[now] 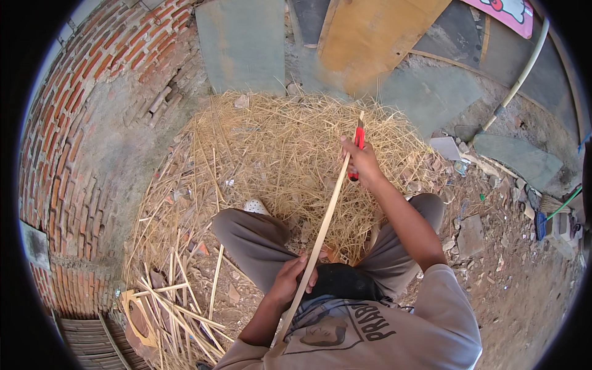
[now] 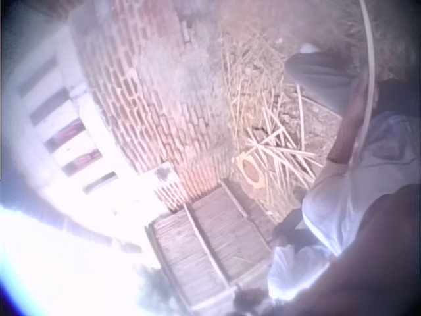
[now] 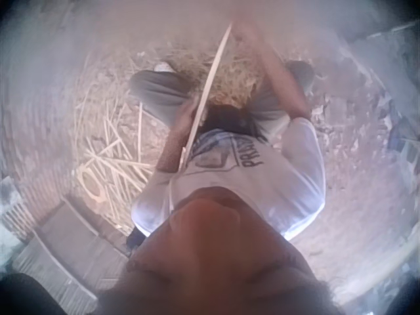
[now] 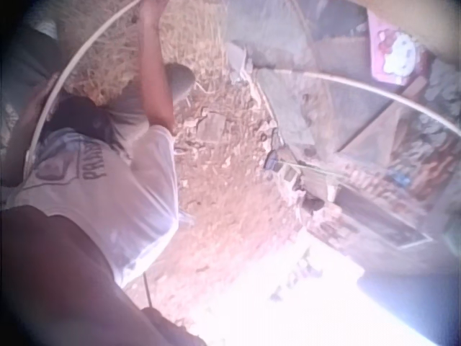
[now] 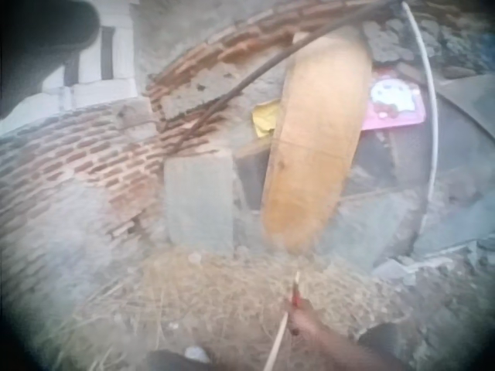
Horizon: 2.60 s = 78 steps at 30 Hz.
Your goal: The person sits cross-legged on a pile of straw and uses a red utility knife to shave a long bamboo stick. They hold the stick with their left hand and repeatedly scrape the blade along its length to remove the outer layer, creating a pile of shavings.
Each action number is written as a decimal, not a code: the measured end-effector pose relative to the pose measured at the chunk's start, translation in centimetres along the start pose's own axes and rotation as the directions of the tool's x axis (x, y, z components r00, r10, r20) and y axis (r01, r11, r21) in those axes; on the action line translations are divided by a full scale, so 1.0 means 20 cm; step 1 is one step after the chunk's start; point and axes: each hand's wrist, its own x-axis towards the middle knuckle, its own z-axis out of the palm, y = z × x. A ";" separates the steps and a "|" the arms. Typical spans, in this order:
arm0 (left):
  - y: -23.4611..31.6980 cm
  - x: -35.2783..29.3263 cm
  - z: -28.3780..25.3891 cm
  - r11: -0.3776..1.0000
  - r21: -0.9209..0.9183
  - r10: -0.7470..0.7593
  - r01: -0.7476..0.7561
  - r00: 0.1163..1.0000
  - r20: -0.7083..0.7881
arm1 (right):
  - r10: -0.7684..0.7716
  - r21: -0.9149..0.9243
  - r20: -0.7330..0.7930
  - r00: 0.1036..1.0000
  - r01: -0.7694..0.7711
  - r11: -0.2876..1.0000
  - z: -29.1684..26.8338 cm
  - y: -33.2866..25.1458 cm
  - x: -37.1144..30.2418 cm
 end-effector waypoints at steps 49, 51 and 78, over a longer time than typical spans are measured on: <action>0.16 0.00 0.05 0.693 0.686 0.563 -0.223 0.761 -0.322 | -0.296 -0.773 0.607 0.737 0.635 -0.004 0.25 0.20 -0.34; 0.17 0.02 0.04 0.638 0.732 0.617 -0.237 0.726 -0.302 | -0.318 -0.703 0.672 0.669 0.711 0.009 0.27 0.21 -0.38; 0.12 0.03 0.07 0.768 0.586 0.482 -0.260 0.837 -0.260 | -0.357 -0.863 0.468 0.809 0.505 0.014 0.16 0.18 -0.15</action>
